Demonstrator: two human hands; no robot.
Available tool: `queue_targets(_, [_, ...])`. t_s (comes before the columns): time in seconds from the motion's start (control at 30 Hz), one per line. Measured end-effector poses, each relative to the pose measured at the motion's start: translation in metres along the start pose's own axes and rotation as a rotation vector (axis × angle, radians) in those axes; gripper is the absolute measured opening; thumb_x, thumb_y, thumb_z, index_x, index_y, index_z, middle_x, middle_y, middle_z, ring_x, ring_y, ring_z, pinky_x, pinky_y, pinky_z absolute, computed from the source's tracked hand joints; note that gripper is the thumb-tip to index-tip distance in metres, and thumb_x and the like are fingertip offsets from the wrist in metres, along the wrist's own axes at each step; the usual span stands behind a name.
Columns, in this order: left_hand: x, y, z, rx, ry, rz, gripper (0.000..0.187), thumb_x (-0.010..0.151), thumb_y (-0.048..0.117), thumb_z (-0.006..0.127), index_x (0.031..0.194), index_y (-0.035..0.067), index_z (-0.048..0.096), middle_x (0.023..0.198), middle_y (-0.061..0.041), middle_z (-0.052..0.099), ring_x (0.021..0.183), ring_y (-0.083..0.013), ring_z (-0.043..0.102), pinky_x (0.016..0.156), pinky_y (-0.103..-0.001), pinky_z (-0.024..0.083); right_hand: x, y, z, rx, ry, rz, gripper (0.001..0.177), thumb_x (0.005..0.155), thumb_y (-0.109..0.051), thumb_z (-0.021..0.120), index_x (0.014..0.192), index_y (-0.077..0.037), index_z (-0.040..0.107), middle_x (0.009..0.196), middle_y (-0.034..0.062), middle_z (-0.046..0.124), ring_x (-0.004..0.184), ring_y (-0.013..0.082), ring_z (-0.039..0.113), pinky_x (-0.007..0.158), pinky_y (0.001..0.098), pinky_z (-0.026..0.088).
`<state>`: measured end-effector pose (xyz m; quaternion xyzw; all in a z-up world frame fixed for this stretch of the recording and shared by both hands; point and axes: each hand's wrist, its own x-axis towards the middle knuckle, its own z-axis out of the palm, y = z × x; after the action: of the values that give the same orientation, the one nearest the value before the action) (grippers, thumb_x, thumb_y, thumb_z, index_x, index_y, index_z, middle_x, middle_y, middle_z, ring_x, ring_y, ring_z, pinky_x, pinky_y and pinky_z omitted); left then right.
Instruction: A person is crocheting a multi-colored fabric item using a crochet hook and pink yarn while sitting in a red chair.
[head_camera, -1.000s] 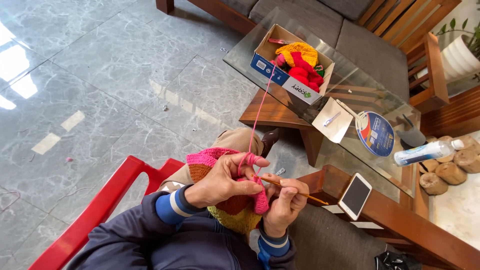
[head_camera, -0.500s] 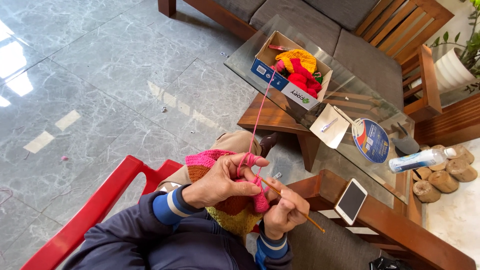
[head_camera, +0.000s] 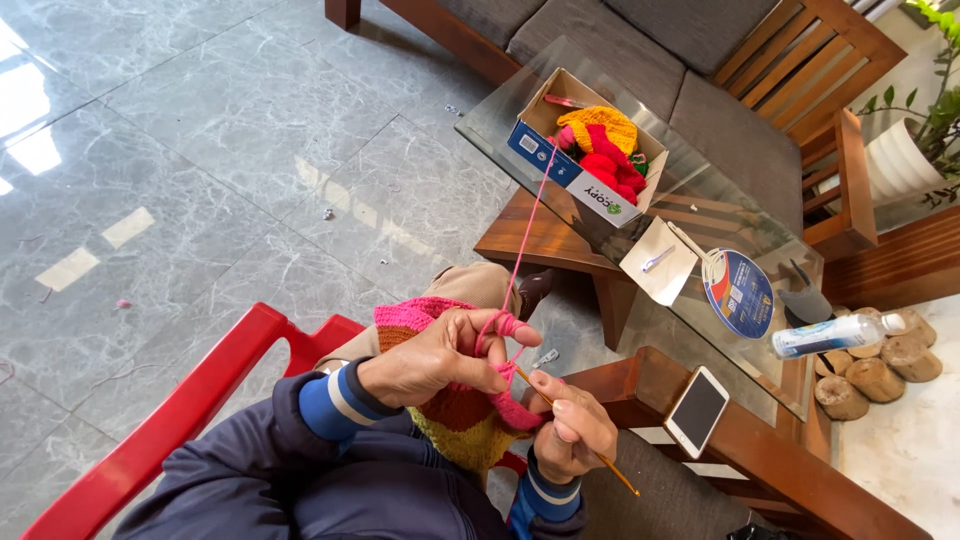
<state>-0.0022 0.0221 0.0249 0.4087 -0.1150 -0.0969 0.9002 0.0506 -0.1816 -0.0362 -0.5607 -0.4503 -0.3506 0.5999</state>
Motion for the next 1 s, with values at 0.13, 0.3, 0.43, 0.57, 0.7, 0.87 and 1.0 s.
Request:
queue_targets(0.13, [-0.001,0.007,0.001,0.011,0.001,-0.019,0.039,0.078,-0.009,0.068,0.117,-0.002,0.068,0.062,0.003,0.061,0.059,-0.0068,0.055,0.072,-0.021,0.05,0.008,-0.011,0.01,0.184,0.027,0.121,0.011,0.107,-0.016,0.051,0.103,-0.006,0.049,0.091,0.0369,0.068,0.029,0.0204,0.038,0.031,0.0313,0.039])
queue_targets(0.3, [0.002,-0.003,-0.005,0.025,0.011,0.016,0.034,0.082,-0.008,0.07,0.116,-0.002,0.068,0.066,0.001,0.066,0.062,-0.006,0.06,0.068,-0.021,0.049,0.004,-0.013,0.014,0.333,0.153,0.574,0.024,0.112,-0.031,0.046,0.105,-0.008,0.049,0.09,0.0306,0.07,0.029,0.0193,0.042,0.032,0.0309,0.038])
queue_targets(0.43, [0.007,-0.021,-0.008,0.239,0.009,0.133,0.04,0.089,0.005,0.078,0.126,0.002,0.064,0.084,-0.005,0.075,0.078,-0.0046,0.068,0.073,-0.018,0.054,0.008,-0.009,0.023,0.737,0.261,0.833,0.02,0.11,-0.028,0.054,0.102,-0.009,0.055,0.093,0.0264,0.075,0.03,0.0113,0.034,0.032,0.0198,0.025])
queue_targets(0.57, [0.008,-0.034,-0.001,0.264,0.062,0.214,0.045,0.089,0.011,0.08,0.129,-0.001,0.064,0.084,-0.001,0.075,0.078,-0.0039,0.069,0.077,-0.021,0.057,-0.01,-0.011,0.032,0.332,0.345,0.833,0.029,0.11,-0.035,0.049,0.1,-0.008,0.051,0.097,0.0071,0.054,0.089,0.0248,0.069,0.089,0.0443,0.061])
queue_targets(0.7, [0.008,-0.032,-0.001,0.169,0.072,0.163,0.052,0.086,0.007,0.081,0.134,0.0,0.061,0.072,0.005,0.067,0.071,-0.0007,0.062,0.073,-0.021,0.054,-0.002,-0.016,0.032,0.394,0.357,0.73,0.024,0.111,-0.034,0.051,0.104,-0.011,0.056,0.095,0.0208,0.072,0.064,0.0198,0.054,0.06,0.0382,0.051])
queue_targets(0.87, [0.005,-0.024,-0.002,0.088,0.046,0.12,0.054,0.085,0.003,0.081,0.135,-0.001,0.061,0.076,0.001,0.071,0.075,-0.0062,0.068,0.078,-0.024,0.058,0.01,-0.015,0.029,0.484,0.282,0.72,0.025,0.112,-0.032,0.05,0.101,-0.01,0.055,0.097,0.0238,0.074,0.035,0.0114,0.034,0.04,0.0219,0.035])
queue_targets(1.0, [0.001,-0.013,-0.002,-0.01,-0.021,0.049,0.053,0.086,-0.002,0.078,0.137,0.0,0.061,0.077,-0.001,0.073,0.075,-0.0097,0.071,0.08,-0.024,0.056,0.008,-0.006,0.02,0.599,0.253,0.656,0.022,0.112,-0.03,0.051,0.105,-0.01,0.057,0.098,0.0249,0.073,0.033,0.0124,0.035,0.037,0.0233,0.034])
